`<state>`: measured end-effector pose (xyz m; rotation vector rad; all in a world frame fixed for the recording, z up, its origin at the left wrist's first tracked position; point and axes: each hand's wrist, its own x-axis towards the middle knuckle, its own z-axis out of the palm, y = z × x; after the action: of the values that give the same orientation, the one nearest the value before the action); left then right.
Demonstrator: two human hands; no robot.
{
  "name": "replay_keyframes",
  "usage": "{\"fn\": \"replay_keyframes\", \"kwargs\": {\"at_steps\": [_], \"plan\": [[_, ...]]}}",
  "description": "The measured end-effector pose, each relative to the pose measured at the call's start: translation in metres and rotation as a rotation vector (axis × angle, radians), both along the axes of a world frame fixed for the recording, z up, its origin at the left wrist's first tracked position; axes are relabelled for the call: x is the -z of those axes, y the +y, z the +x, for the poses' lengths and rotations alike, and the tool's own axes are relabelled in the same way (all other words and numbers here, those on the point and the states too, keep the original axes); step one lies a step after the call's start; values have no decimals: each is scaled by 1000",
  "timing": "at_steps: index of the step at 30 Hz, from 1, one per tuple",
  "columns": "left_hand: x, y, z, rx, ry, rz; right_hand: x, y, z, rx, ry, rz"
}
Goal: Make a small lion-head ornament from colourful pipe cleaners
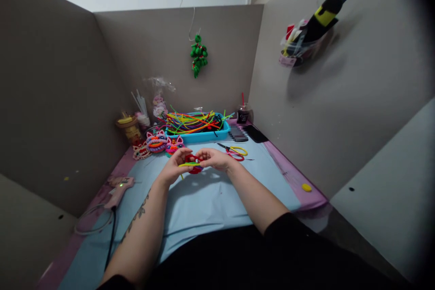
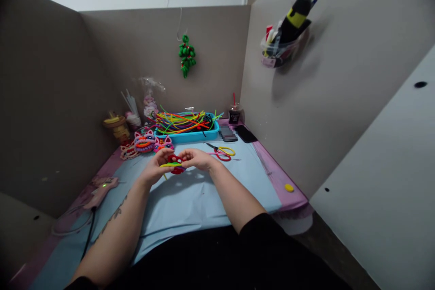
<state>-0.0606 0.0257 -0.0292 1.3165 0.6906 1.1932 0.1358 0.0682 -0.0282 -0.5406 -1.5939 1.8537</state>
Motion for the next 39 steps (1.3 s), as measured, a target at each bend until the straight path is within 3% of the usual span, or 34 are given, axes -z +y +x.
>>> {"fn": "replay_keyframes", "kwargs": {"at_steps": [3, 7, 14, 19, 23, 27, 39], "plan": [[2, 2, -2, -2, 22, 27, 3, 3, 1, -16, -77, 29], [2, 5, -2, -64, 169, 107, 5, 7, 4, 87, -164, 83], [-5, 12, -4, -408, 465, 498, 5, 10, 3, 212, -218, 122], [-2, 13, -6, -397, 629, 636, 7, 9, 2, 242, -238, 137], [1, 16, -7, -484, 679, 712, 7, 8, 1, 238, -236, 131], [3, 18, -7, -542, 684, 682, 9, 9, 0, 209, -217, 116], [5, 18, -5, -437, 641, 504, 4, 8, -1, 265, -196, 105]]}}
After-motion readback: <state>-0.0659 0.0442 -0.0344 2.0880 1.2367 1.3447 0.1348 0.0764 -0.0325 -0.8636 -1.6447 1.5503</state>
